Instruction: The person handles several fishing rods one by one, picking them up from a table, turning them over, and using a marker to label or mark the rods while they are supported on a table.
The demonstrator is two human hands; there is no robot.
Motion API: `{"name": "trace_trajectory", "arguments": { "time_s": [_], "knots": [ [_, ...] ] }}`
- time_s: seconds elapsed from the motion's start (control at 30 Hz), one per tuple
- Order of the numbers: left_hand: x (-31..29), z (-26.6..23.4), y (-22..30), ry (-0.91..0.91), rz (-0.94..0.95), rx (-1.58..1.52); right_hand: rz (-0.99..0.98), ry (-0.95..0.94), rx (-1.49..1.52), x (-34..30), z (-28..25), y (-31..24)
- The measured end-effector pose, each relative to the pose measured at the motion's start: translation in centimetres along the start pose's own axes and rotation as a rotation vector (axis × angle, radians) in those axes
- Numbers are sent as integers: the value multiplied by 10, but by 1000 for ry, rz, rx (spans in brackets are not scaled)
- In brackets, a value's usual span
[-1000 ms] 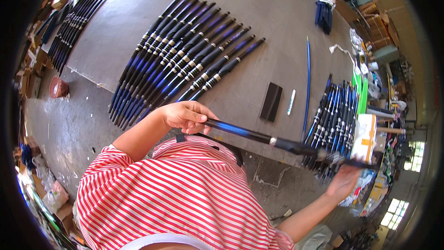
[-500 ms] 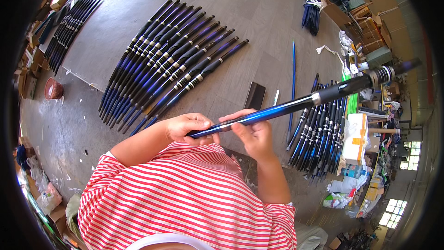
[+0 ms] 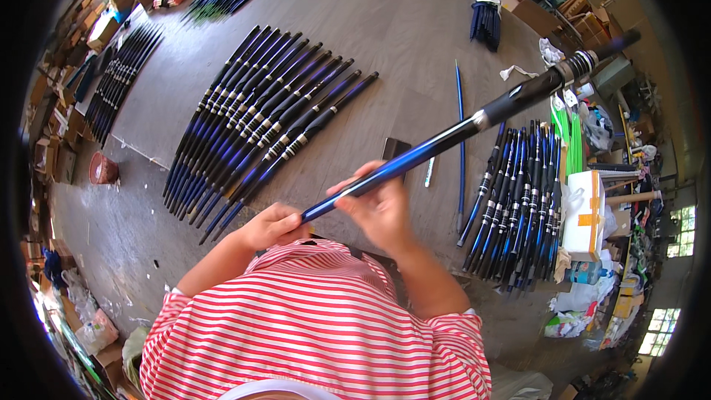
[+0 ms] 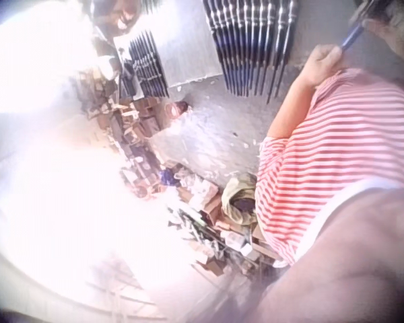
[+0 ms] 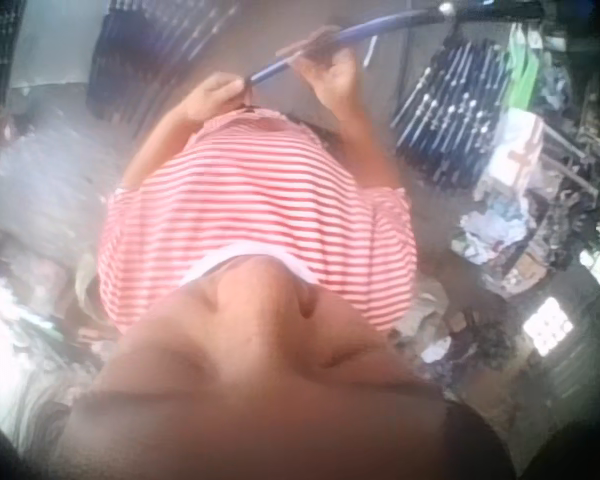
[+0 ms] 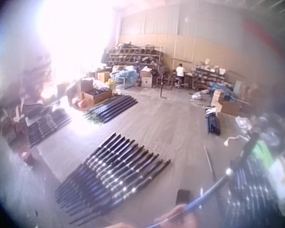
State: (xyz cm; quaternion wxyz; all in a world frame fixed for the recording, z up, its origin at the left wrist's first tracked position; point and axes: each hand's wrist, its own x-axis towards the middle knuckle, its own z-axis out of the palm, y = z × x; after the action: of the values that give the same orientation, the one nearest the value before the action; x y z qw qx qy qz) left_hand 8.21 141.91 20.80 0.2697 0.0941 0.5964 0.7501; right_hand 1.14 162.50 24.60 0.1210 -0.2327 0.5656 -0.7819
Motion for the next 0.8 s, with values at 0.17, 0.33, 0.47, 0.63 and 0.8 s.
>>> {"name": "trace_trajectory", "arguments": {
  "time_s": [0.17,0.33,0.47,0.63,0.8],
  "knots": [
    [-75,-22,-34,280,-156,491,15,402,-1,37,-92,-42],
    [-166,-27,-47,415,-387,471,90,542,228,49,-189,-34],
    [-176,-14,-33,595,-455,736,179,574,313,59,-171,2],
    [-77,38,-10,867,-123,1484,307,597,482,74,-115,43],
    [-6,57,-27,935,-102,1862,522,748,765,82,-63,66]
  ]
}}
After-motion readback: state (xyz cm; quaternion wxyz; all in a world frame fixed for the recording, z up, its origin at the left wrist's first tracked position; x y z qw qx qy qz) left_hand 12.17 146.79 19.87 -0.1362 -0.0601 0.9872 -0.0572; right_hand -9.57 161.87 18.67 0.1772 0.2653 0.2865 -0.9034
